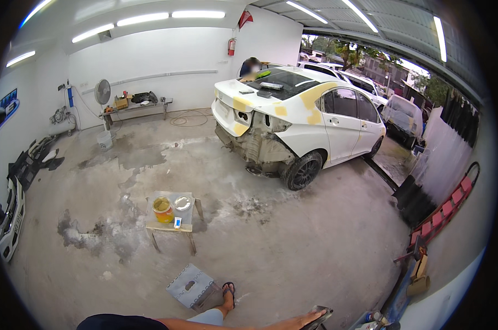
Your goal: The person applies yellow body filler to the rear bumper and side panels of a white sedan using a putty knife and sanding block. The person spreads the filler over sanded areas and smooths the surface.
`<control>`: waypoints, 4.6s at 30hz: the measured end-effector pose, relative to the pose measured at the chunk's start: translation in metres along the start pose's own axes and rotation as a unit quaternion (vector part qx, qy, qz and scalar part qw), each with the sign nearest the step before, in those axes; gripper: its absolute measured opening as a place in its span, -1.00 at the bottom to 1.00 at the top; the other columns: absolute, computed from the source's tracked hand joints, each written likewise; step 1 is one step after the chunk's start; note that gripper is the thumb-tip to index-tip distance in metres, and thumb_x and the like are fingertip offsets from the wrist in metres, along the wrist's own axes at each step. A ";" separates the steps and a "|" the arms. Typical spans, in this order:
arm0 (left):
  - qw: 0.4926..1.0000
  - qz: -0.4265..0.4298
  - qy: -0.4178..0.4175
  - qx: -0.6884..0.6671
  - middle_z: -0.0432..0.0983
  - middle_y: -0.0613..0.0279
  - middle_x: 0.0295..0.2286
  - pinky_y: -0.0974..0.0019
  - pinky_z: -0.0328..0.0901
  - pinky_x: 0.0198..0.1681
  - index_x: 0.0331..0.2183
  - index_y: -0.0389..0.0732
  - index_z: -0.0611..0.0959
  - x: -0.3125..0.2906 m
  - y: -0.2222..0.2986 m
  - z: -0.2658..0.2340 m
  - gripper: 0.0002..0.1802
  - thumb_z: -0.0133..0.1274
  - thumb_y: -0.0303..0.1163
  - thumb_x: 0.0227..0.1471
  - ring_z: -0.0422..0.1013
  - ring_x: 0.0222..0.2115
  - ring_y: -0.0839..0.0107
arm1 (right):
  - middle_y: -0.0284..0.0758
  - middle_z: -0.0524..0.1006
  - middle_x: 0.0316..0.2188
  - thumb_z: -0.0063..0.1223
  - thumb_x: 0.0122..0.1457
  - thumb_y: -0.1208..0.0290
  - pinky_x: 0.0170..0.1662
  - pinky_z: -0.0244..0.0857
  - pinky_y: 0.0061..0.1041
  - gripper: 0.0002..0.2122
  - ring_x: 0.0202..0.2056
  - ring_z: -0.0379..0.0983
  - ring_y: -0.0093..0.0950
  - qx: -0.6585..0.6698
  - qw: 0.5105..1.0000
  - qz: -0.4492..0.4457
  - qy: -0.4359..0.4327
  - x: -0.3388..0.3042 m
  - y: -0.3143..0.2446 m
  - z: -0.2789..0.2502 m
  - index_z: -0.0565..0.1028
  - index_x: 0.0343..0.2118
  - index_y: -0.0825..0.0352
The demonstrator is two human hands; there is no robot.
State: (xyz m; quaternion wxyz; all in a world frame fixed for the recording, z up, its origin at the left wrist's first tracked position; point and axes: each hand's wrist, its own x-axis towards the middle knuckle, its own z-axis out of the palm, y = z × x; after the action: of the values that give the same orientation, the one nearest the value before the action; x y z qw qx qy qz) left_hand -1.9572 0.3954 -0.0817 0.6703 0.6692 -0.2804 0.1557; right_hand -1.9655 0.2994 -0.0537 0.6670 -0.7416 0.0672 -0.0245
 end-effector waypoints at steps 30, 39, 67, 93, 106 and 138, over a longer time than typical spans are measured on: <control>0.905 -0.284 0.316 -0.008 0.07 0.14 0.36 0.13 0.21 0.23 0.39 0.10 0.14 0.295 -0.146 -0.310 -0.22 0.00 -0.27 0.21 0.21 0.26 0.02 | -0.21 0.49 -0.24 0.02 0.30 0.35 -0.43 0.36 -0.40 -0.48 -0.51 0.40 -0.37 0.221 0.959 -0.099 -0.147 0.415 -0.042 0.197 0.21 0.30 0.18; 0.896 -0.056 -0.138 0.419 -0.05 0.40 0.40 -0.35 -0.21 0.36 0.39 0.27 0.15 0.338 -0.267 -0.237 -0.03 0.07 -0.30 -0.06 -0.27 0.41 -0.17 | -0.28 0.50 -0.21 0.02 0.31 0.29 -0.18 0.41 -0.41 -0.45 -0.31 0.46 -0.44 0.423 0.825 0.188 -0.324 0.533 -0.027 0.185 0.18 0.32 0.23; 0.796 -0.302 0.476 0.221 0.56 -0.17 -0.06 0.12 0.37 0.00 0.32 0.01 0.30 0.356 -0.327 -0.834 -0.42 -0.07 -0.20 0.33 0.50 -0.04 -0.11 | -0.20 0.53 -0.03 -0.06 0.39 0.02 0.09 0.41 -0.41 -0.47 -0.04 0.51 -0.41 -0.176 0.869 -0.058 -0.459 0.644 -0.105 0.704 0.37 0.13 0.47; 0.575 -0.401 0.661 0.269 0.60 0.00 -0.16 0.29 0.32 0.00 0.08 -0.45 0.52 0.276 -0.376 -1.236 -0.50 0.00 -0.22 0.32 0.47 -0.15 0.33 | -0.11 0.44 0.10 0.18 0.07 0.43 0.22 0.15 -0.17 -0.49 0.13 0.29 -0.05 -0.371 0.844 -0.211 -0.326 0.910 0.076 1.224 0.47 0.15 0.27; 0.756 -0.476 0.352 0.281 0.63 -0.12 -0.18 0.26 0.38 -0.03 0.07 -0.43 0.54 0.384 -0.493 -1.569 -0.55 0.01 -0.28 0.31 0.55 -0.17 0.26 | -0.06 0.29 0.10 0.10 -0.14 0.62 0.22 0.12 -0.12 -0.34 0.13 0.18 -0.02 -0.296 0.939 -0.175 0.009 0.882 0.106 1.345 0.39 0.18 0.33; 0.685 -0.429 -0.257 0.529 0.60 -0.33 -0.25 0.02 0.39 -0.07 -0.06 -0.46 0.61 0.421 -0.516 -1.870 -0.61 0.08 -0.39 0.13 0.54 -0.16 -0.22 | -0.26 0.33 0.17 0.06 -0.30 0.61 0.19 0.09 -0.08 -0.23 0.12 0.17 -0.11 -0.355 0.833 -0.158 0.394 0.880 0.166 1.525 0.44 0.18 0.08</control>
State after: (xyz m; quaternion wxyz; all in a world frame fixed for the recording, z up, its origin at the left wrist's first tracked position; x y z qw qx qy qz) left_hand -1.0080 2.1375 -0.1544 0.0996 0.9737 0.0050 -0.2047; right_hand -0.9135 1.6701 -0.4319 0.2617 -0.8555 0.2103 -0.3942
